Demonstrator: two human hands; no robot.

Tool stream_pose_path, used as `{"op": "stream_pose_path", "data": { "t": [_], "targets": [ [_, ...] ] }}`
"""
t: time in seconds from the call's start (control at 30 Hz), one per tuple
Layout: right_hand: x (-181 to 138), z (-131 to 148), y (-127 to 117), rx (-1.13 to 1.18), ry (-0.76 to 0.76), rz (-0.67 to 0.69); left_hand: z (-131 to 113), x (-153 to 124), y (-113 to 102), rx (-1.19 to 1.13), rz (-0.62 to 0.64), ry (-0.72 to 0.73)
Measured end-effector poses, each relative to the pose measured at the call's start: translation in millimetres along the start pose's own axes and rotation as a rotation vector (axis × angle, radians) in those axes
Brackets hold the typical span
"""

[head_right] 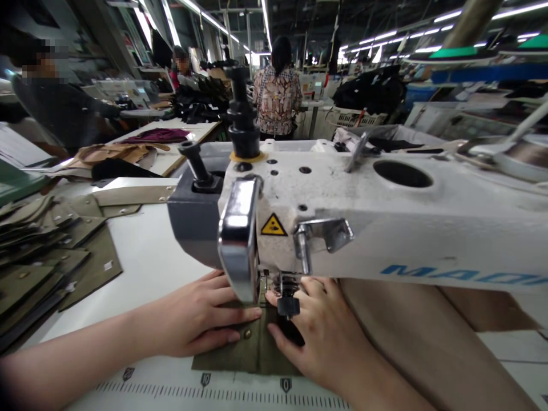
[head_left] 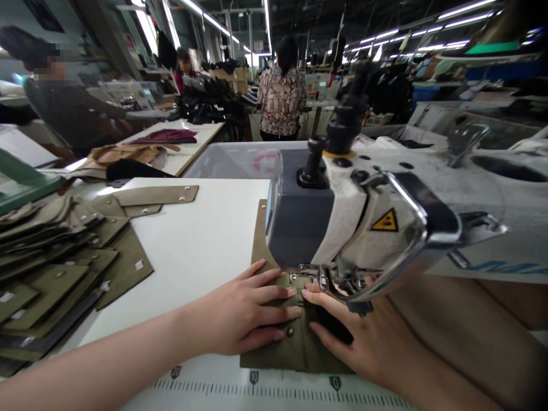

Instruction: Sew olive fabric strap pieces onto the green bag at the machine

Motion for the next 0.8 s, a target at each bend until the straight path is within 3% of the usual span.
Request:
{"op": "stream_pose_path", "data": {
  "t": [0.13, 0.33, 0.57, 0.63, 0.73, 0.8],
  "targets": [
    [8, -8, 3, -0.034, -0.006, -0.028, 11, 6, -2, 0.005, -0.070, 0.017],
    [14, -18, 8, -0.024, 0.017, 0.108, 13, 8, -3, -0.026, -0.079, -0.042],
    [5, 11, 10, -0.195, 0.234, 0.093, -7, -1, -3, 0.115, -0.020, -0.020],
    [2, 17, 15, -0.216, 0.274, 0.098, -9, -4, -1, 0.122, -0.095, 0.007],
    [0, 17, 24, -0.172, 0.310, 0.100, -9, -6, 0, 0.012, -0.285, -0.077],
    [0, 15, 27, -0.121, 0.352, 0.126, -11, -7, 1, -0.019, -0.345, -0.120]
  ]
}}
Point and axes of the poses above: each hand's wrist, its own x-axis towards the middle knuckle, its own y-axis out of the palm, z = x × y, the point moved 1 cm from there along x, towards the middle knuckle, and after that the axes turned 10 degrees about z, right-handed, at the moved point
